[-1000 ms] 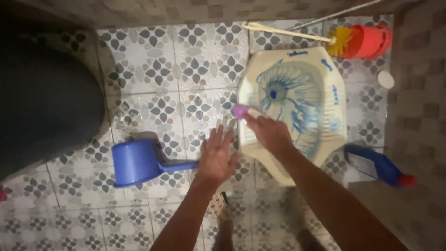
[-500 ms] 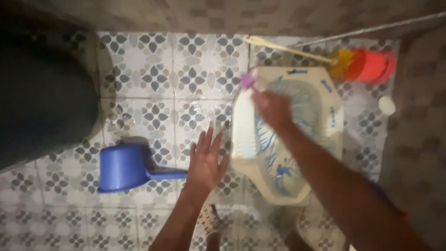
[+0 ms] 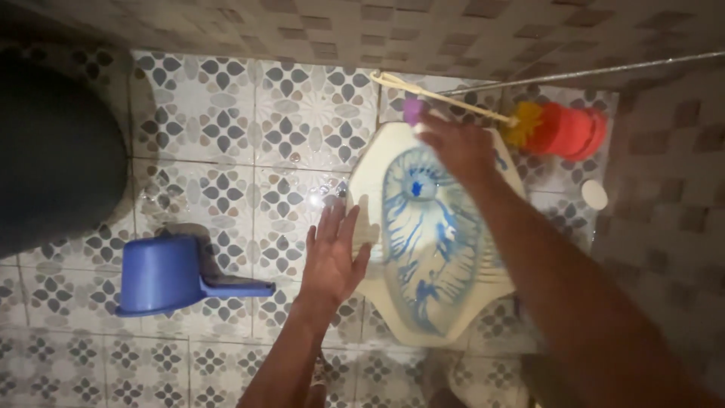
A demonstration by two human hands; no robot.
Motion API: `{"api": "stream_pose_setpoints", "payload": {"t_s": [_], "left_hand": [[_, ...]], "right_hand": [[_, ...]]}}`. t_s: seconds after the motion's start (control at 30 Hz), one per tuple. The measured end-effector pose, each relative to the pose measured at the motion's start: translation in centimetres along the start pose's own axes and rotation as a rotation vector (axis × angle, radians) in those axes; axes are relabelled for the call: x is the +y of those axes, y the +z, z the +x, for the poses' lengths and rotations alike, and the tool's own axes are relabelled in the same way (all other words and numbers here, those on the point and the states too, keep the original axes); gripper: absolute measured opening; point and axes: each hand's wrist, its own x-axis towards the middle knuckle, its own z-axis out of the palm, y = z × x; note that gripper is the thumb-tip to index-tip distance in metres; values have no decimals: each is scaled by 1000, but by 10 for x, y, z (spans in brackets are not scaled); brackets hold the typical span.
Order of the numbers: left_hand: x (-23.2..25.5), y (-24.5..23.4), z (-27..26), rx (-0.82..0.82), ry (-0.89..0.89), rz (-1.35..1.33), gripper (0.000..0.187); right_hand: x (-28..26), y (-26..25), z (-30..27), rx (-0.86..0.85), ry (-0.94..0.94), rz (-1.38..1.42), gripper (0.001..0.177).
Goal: Clean a squat toilet by applying liquid cleaner and scrubbing with a brush
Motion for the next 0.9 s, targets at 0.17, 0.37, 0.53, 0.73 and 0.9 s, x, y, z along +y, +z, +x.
{"api": "stream_pose_setpoints", "payload": {"t_s": [0.17,0.37,0.53,0.73,0.9], "left_hand": [[-4,8,7,3,-22,33,71],[2,27,4,-89,-54,57,72],[11,25,1,-86,-62,61,71],[15,29,11,-52,-30,44,70],[18,37,11,-66,-42,44,68]], "right_hand": [[63,-11,-8,-442,35,394,50],[-26,-81,52,-771,753,1640,26],[-47,50,1,43,-145,552,24],[49,-105,25,-499,433,1228,20],[103,-32,-14,-668,411,2165,75]]}}
